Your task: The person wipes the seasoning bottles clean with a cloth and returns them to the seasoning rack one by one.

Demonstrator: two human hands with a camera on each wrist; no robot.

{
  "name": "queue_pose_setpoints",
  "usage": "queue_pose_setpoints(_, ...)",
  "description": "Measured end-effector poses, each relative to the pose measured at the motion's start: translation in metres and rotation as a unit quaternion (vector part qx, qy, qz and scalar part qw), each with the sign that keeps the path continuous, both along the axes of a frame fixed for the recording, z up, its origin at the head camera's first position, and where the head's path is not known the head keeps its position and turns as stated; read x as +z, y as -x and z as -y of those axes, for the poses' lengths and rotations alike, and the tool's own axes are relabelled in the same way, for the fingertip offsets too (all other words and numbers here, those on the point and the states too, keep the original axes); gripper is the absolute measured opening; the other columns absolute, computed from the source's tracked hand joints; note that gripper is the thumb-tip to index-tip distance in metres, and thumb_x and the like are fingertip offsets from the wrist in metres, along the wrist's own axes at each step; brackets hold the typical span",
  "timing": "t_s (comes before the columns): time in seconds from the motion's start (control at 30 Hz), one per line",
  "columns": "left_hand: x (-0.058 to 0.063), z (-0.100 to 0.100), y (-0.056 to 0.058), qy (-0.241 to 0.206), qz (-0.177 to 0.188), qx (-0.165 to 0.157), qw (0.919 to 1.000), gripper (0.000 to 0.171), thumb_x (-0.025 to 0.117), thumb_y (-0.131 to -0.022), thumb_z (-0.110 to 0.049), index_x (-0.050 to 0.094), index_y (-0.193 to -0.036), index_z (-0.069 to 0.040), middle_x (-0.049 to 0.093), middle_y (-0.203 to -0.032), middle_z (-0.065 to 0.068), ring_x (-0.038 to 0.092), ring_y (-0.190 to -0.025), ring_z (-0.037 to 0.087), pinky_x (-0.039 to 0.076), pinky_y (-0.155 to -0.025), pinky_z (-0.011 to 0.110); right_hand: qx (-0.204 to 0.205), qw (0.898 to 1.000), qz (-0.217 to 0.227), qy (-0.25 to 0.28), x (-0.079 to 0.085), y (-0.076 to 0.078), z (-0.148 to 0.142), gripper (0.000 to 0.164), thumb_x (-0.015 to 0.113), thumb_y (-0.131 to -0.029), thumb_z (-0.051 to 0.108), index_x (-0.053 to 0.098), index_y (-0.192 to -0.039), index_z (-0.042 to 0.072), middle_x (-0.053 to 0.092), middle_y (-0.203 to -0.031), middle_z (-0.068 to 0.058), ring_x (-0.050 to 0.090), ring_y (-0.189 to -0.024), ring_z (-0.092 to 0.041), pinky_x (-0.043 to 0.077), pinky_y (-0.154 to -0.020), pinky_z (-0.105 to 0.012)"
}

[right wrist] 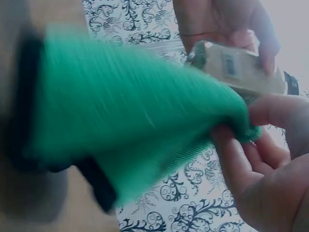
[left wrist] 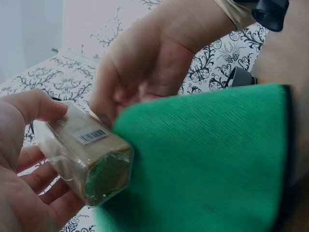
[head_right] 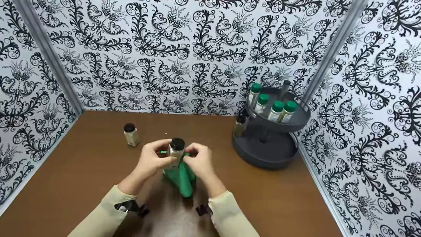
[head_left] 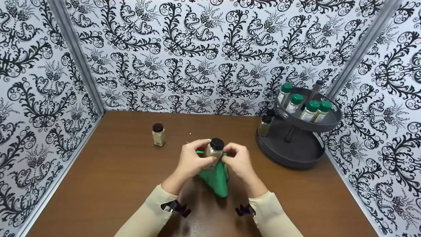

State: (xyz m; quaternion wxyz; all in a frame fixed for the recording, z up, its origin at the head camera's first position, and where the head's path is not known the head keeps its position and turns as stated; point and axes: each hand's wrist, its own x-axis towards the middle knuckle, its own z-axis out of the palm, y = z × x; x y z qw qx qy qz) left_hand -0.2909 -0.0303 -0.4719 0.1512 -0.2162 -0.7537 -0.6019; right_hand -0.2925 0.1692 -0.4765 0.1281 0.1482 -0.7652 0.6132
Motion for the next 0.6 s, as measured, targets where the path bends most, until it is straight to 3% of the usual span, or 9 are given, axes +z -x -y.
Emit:
queue_pose_setpoints(0.1, -0.004, -0.001, 0.001, 0.005, -0.003, -0.011, 0.9999, 0.048, 0.086, -0.07, -0.006, 0.079, -0.118, -0.005, 0.08, -0.099, 0.011, 0.072, -0.088, 0.016, 0.064, -0.08, 0.036, -0.028, 0.994, -0.057, 0.09, 0.006, -0.005, -0.003, 0.013, 0.069, -0.076, -0.018, 0.071, -0.088, -0.012, 0.07, -0.082, 0.006, 0.065, -0.075, -0.006, 0.054, -0.069, -0.019)
queue_pose_setpoints(0.2, -0.004, -0.003, 0.001, 0.003, 0.003, -0.021, 0.9998, 0.049, 0.085, -0.071, -0.007, 0.078, -0.119, -0.003, 0.08, -0.1, 0.013, 0.074, -0.088, 0.019, 0.065, -0.081, 0.037, -0.037, 0.977, -0.13, 0.163, 0.011, -0.009, -0.004, 0.014, 0.07, -0.077, -0.021, 0.07, -0.088, -0.012, 0.073, -0.087, 0.007, 0.07, -0.08, -0.008, 0.058, -0.073, -0.018)
queue_pose_setpoints(0.33, -0.004, -0.004, -0.001, -0.003, 0.016, -0.019, 0.9997, 0.048, 0.085, -0.073, -0.007, 0.078, -0.12, -0.002, 0.08, -0.101, 0.015, 0.076, -0.089, 0.023, 0.066, -0.082, 0.037, -0.037, 0.963, -0.187, 0.191, 0.011, -0.011, -0.002, 0.021, 0.07, -0.076, -0.024, 0.071, -0.086, -0.006, 0.073, -0.091, 0.005, 0.072, -0.086, -0.009, 0.06, -0.076, -0.019)
queue_pose_setpoints(0.43, -0.005, -0.004, 0.0, -0.009, 0.02, -0.002, 0.9998, 0.049, 0.085, -0.072, -0.007, 0.078, -0.12, -0.002, 0.08, -0.101, 0.015, 0.077, -0.09, 0.024, 0.066, -0.081, 0.037, -0.041, 0.968, -0.174, 0.174, 0.007, -0.01, 0.001, 0.02, 0.071, -0.076, -0.023, 0.072, -0.085, -0.005, 0.073, -0.09, -0.002, 0.071, -0.085, -0.008, 0.06, -0.072, -0.02)
queue_pose_setpoints(0.6, -0.004, -0.003, 0.0, -0.036, 0.03, 0.025, 0.9986, 0.05, 0.085, -0.071, -0.004, 0.077, -0.121, 0.0, 0.08, -0.102, 0.018, 0.077, -0.091, 0.026, 0.065, -0.082, 0.036, -0.03, 0.995, -0.076, 0.065, 0.003, -0.006, 0.004, 0.012, 0.071, -0.075, -0.015, 0.071, -0.083, -0.006, 0.07, -0.08, -0.003, 0.064, -0.073, -0.006, 0.052, -0.064, -0.019)
